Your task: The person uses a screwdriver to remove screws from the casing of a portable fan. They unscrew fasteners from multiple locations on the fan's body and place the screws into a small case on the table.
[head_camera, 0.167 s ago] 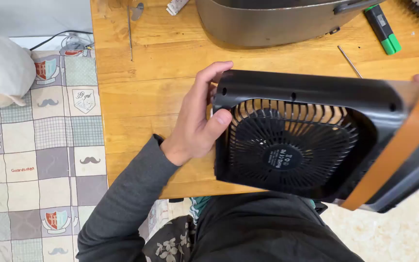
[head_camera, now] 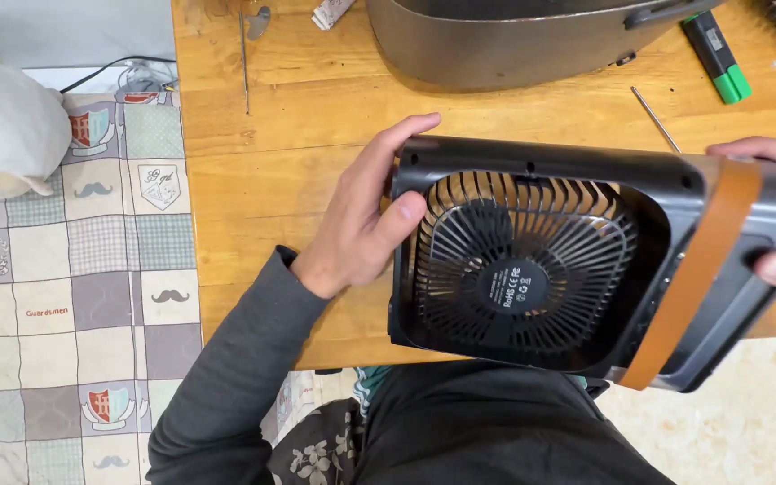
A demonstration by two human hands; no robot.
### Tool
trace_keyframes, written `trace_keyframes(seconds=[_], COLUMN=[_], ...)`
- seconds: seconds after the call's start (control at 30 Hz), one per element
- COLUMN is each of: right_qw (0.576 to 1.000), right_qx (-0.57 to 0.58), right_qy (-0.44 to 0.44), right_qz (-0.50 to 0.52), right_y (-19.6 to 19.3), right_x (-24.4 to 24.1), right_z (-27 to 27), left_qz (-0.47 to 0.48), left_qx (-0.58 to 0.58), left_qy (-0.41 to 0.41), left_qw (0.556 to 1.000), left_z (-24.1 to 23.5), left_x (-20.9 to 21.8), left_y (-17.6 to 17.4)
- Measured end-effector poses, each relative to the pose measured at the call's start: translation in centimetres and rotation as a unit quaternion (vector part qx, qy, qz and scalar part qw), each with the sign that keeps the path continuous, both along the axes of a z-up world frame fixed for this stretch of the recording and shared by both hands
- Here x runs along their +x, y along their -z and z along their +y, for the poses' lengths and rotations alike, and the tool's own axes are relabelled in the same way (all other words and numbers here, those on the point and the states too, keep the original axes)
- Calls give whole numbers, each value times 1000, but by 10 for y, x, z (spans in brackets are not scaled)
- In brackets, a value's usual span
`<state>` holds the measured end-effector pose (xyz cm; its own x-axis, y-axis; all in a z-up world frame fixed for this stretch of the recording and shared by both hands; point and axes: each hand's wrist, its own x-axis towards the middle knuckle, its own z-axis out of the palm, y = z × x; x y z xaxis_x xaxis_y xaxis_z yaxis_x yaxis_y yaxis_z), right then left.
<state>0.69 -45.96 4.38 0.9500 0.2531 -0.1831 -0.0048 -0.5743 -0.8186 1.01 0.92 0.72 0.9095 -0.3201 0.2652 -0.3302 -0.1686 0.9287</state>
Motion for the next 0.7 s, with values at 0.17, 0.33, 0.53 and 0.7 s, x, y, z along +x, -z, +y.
trace_keyframes(seconds=[0.17,0.33,0.53,0.7], right_qw=[995,981,979,987], right_qx=[92,112,83,125], right_qy=[-1,-96,-35,-6], right_qz=[31,125,183,105], right_y=[35,36,26,52], right_x=[15,20,17,5], right_z=[1,17,28,-29], left_qz=[58,82,118,143], left_qx=[-19,-105,-130,-134], left_qy=[17,24,-13,-18], left_qw=[998,991,984,980], left_z=[4,2,-1,-3], left_x=[6,10,8,9], left_y=[7,21,23,26])
